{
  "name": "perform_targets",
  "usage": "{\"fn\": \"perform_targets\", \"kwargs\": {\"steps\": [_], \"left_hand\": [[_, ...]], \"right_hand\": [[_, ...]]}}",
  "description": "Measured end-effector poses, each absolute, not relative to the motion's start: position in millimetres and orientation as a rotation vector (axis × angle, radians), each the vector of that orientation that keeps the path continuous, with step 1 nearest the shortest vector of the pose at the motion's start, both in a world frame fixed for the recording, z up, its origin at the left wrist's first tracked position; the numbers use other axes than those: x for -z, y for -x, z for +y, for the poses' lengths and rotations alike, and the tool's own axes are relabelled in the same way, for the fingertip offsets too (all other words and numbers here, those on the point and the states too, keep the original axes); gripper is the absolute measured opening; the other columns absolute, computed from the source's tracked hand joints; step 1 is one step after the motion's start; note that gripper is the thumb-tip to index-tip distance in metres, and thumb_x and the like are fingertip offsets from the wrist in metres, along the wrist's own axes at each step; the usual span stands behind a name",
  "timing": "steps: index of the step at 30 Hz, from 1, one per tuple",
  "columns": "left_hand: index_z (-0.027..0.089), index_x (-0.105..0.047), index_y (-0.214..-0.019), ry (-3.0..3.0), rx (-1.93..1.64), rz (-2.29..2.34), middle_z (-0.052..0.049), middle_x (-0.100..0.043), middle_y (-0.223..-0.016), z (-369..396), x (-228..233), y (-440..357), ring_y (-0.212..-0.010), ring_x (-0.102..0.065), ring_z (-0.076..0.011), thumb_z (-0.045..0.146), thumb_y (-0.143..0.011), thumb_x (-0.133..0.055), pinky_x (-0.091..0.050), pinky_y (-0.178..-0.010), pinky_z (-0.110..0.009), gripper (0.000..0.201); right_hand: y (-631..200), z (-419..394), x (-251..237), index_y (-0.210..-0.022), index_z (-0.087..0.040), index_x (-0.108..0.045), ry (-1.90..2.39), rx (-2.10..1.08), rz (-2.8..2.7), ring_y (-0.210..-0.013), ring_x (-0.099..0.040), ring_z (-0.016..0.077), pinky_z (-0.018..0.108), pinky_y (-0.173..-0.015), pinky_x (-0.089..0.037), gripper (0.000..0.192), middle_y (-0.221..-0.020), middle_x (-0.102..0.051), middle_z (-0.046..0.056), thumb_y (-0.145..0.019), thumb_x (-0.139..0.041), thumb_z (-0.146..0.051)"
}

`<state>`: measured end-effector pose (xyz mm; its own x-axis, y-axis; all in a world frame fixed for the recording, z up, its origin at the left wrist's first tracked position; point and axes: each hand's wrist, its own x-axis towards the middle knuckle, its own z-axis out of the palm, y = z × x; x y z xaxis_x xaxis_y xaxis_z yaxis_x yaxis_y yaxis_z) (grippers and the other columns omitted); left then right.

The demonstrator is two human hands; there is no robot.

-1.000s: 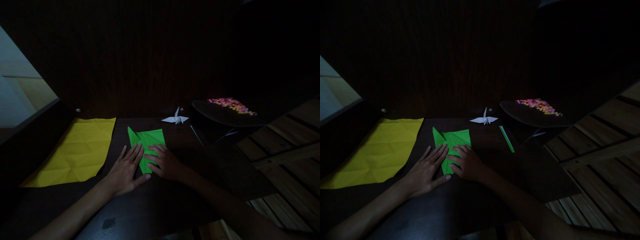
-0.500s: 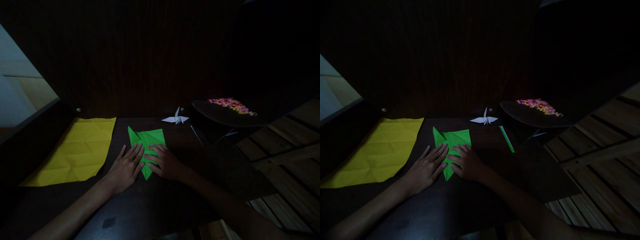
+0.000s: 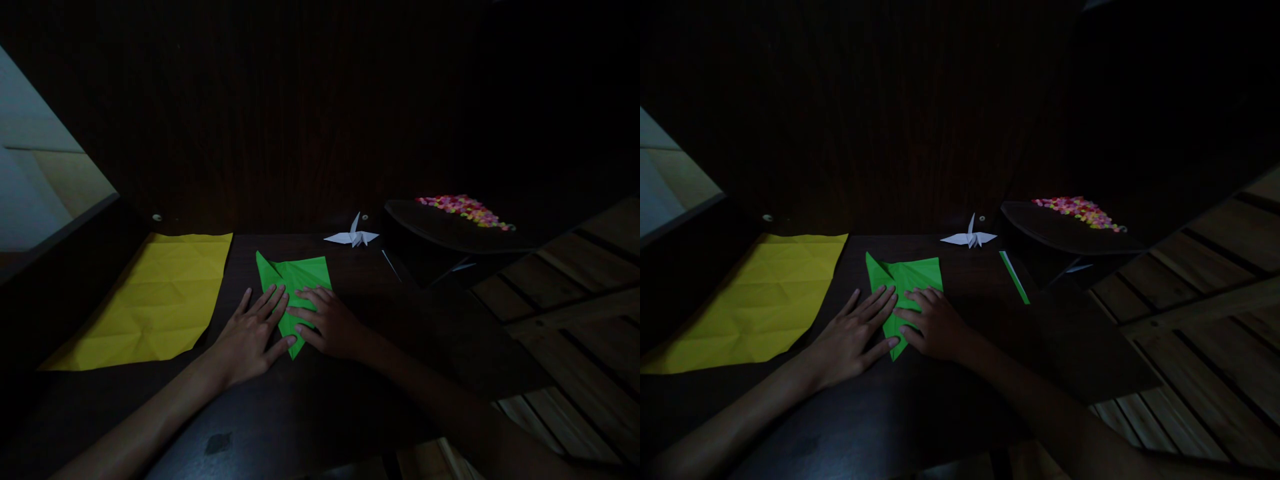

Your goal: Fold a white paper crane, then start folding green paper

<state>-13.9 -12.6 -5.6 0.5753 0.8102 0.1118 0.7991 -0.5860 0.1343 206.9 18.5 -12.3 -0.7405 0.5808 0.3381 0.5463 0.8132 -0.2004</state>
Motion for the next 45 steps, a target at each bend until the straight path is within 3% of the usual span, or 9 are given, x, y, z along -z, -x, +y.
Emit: {"fn": "perform_targets", "kwargs": {"steps": [18,26,45], "left_hand": [[0.017,-0.027,-0.15,-2.685,-0.193,1.417,-0.013,-0.025,-0.156,-11.6,3.7,13.2,-0.143,-0.024,-0.0324,0.064,-0.09,-0.034,-0.014,-0.114,-0.059,0.077],[0.014,-0.021,-0.151,-2.674,-0.183,1.439,-0.015,-0.023,-0.156,-8.0,2.9,14.5,-0.143,-0.021,-0.0344,0.068,-0.088,-0.034,-0.012,-0.113,-0.061,0.085],[0.009,-0.022,-0.15,-2.684,-0.127,1.506,-0.02,-0.019,-0.156,0.2,4.0,18.6,-0.144,-0.017,-0.0345,0.075,-0.08,-0.036,-0.014,-0.113,-0.059,0.098]], "right_hand": [[-206.3,19.5,12.8,-0.127,-0.024,-0.06,0.842,-0.129,-2.606,-0.123,-0.045,0.0284,0.049,-0.102,-0.036,0.038,-0.131,-0.055,0.012,-0.093,-0.052,-0.039],[-205.7,19.4,12.3,-0.123,-0.023,-0.063,0.829,-0.134,-2.585,-0.121,-0.047,0.029,0.05,-0.101,-0.037,0.035,-0.129,-0.057,0.013,-0.092,-0.053,-0.037],[-204.9,20.5,13.6,-0.118,-0.021,-0.066,0.796,-0.132,-2.557,-0.118,-0.048,0.0294,0.048,-0.099,-0.039,0.033,-0.126,-0.058,0.014,-0.091,-0.054,-0.036]]}}
